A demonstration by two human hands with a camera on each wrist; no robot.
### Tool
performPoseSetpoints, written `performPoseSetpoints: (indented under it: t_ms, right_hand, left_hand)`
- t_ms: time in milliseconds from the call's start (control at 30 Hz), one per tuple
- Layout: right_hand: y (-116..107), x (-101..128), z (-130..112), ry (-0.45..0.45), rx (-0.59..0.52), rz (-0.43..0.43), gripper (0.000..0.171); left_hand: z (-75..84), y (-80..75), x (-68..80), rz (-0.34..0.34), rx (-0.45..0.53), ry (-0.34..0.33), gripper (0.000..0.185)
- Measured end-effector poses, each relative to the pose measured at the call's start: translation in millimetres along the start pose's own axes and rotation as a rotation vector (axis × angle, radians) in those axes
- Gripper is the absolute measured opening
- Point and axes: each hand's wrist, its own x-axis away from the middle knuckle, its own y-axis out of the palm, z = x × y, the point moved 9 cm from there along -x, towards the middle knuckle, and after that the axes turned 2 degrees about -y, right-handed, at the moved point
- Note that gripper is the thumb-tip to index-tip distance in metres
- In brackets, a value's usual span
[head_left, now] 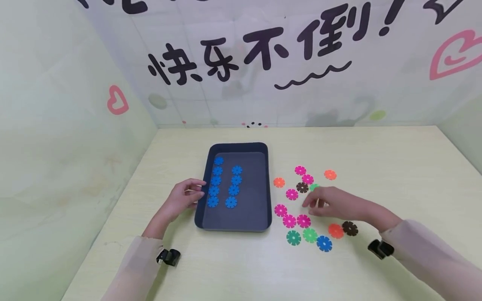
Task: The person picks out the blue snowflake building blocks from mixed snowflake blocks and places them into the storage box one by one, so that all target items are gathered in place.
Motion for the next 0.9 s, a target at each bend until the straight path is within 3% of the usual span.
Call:
performPoseSetpoints:
  t_ms: [200, 433, 900]
  right_hand:
    - [16.6, 22.4, 8.3, 0.017, -0.041, -0.001, 0.026]
    - [27.5, 39.2, 9.7, -0.059, 0.043, 0.078, 0.027]
    - [35.7, 49.4, 13.2, -0.030, 0.120, 0.138, 0.033]
  left_hand:
    - [-2.3, 0.1, -2.4, 0.000, -0.005, -0.003, 0.033]
    - [-0.9, 0.4, -1.9, -0.003, -0.002, 0.002, 0.033]
    - [-1.4, -0.3, -1.5, -0.005, -0.004, 0.011, 0.034]
